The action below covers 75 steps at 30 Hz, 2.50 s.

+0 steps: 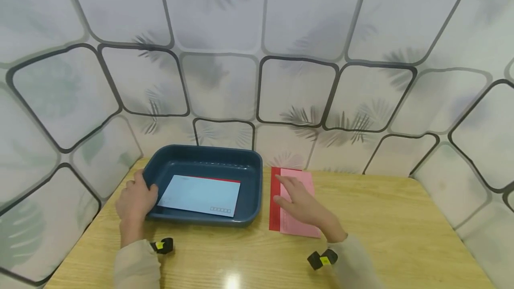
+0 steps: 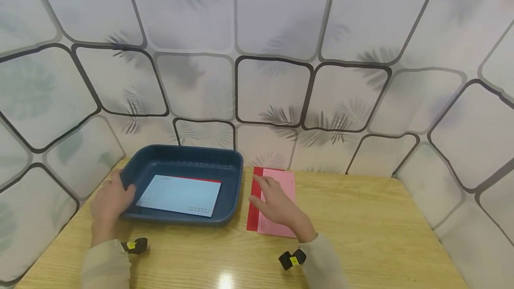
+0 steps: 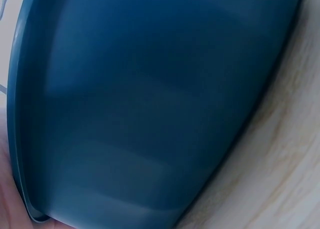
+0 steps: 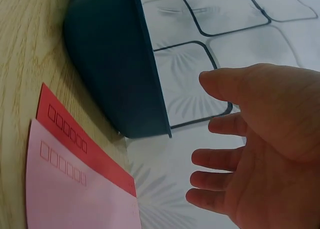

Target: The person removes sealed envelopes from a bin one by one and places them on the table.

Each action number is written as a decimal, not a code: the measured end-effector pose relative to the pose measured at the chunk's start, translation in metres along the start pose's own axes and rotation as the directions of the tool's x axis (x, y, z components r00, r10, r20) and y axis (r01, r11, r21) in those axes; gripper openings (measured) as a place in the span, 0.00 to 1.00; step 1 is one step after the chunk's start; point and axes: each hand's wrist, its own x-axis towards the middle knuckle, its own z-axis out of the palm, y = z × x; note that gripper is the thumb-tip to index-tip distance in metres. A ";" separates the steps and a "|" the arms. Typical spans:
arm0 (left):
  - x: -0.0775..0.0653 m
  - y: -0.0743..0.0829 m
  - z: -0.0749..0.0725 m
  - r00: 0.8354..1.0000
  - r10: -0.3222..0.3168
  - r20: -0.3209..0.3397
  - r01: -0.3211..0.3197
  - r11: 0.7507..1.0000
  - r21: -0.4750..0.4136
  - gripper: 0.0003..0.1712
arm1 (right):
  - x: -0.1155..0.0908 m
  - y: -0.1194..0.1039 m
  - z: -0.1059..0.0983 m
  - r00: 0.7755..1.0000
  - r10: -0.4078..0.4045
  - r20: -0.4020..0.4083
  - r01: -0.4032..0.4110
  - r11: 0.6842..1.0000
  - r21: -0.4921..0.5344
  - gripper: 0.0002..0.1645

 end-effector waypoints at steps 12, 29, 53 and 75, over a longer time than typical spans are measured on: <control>-0.001 0.003 -0.001 1.000 -0.011 -0.001 0.011 1.000 0.001 0.37 | 0.020 -0.018 0.017 0.999 -0.052 0.015 0.053 0.996 -0.071 0.37; 0.000 0.000 0.000 1.000 -0.005 -0.018 0.005 1.000 0.000 0.37 | 0.050 -0.036 0.045 0.996 -0.061 0.058 0.069 0.984 -0.163 0.37; -0.001 0.000 0.000 1.000 -0.011 -0.019 0.011 1.000 -0.003 0.37 | 0.100 -0.054 0.082 0.992 -0.115 0.057 0.126 0.954 -0.272 0.37; 0.000 0.002 0.004 0.999 -0.023 -0.028 0.024 1.000 0.009 0.37 | 0.117 -0.051 0.104 0.990 -0.067 0.122 0.103 0.940 -0.324 0.44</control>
